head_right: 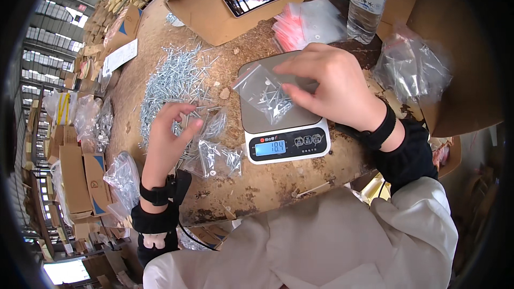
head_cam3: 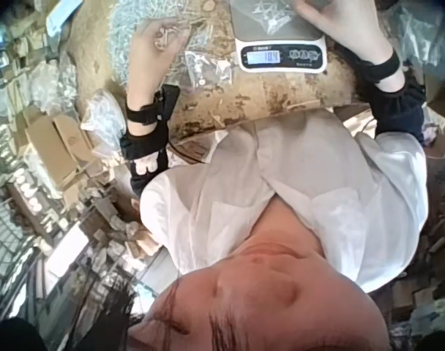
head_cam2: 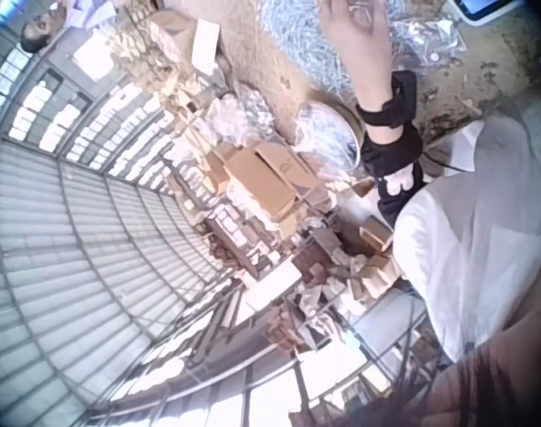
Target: The person weighs small metal nails on a digital scale, placing them into clear plastic bags. They repeatedly pick up nails from a pile on the table, place them on the scale, and then transfer them into bags. The person also handles a smartphone propped up on a cardboard box, which displays a video.
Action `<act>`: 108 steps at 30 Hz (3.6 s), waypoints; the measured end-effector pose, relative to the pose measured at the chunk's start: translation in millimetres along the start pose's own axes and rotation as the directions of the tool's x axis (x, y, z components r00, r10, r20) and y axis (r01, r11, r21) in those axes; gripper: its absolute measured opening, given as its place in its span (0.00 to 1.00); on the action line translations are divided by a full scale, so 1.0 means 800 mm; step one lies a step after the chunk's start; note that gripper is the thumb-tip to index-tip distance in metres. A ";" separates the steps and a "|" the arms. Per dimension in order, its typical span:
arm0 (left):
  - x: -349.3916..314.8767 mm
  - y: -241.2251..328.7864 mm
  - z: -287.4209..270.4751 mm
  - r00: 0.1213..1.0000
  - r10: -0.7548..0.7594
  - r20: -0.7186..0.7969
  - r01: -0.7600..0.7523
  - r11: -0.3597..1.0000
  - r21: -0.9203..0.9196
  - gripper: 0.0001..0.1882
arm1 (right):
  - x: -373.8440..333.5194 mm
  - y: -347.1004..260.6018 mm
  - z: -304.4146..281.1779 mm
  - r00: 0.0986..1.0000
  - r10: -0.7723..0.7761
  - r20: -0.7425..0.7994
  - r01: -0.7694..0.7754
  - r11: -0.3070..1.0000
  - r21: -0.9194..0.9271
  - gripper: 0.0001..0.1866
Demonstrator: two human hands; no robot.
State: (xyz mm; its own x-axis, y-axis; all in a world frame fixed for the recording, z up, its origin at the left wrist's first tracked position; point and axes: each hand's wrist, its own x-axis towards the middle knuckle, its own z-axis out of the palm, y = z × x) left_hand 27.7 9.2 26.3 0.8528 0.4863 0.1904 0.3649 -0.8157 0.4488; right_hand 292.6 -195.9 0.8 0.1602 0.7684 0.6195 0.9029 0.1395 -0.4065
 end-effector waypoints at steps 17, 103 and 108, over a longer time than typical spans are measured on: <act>-0.027 0.018 -0.022 0.826 0.142 -0.546 0.029 0.956 0.291 0.03 | -0.007 -0.013 0.000 0.991 -0.036 0.128 0.042 0.998 -0.050 0.22; -0.090 0.001 0.011 0.995 -0.094 0.042 0.072 0.929 0.364 0.28 | 0.005 -0.011 0.001 0.980 0.052 -0.194 0.110 0.671 0.733 0.12; -0.093 0.008 0.017 0.992 -0.116 0.055 0.079 0.888 0.454 0.35 | 0.003 -0.001 0.012 0.967 0.179 -0.182 -0.058 0.848 0.527 0.13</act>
State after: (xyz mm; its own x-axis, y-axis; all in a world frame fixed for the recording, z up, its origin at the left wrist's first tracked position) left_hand -28.4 -36.7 2.9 0.8238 0.5598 0.0890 0.5607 -0.8279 0.0175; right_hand 288.7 -188.0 -4.0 0.3891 0.6544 0.6483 0.5464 0.4026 -0.7344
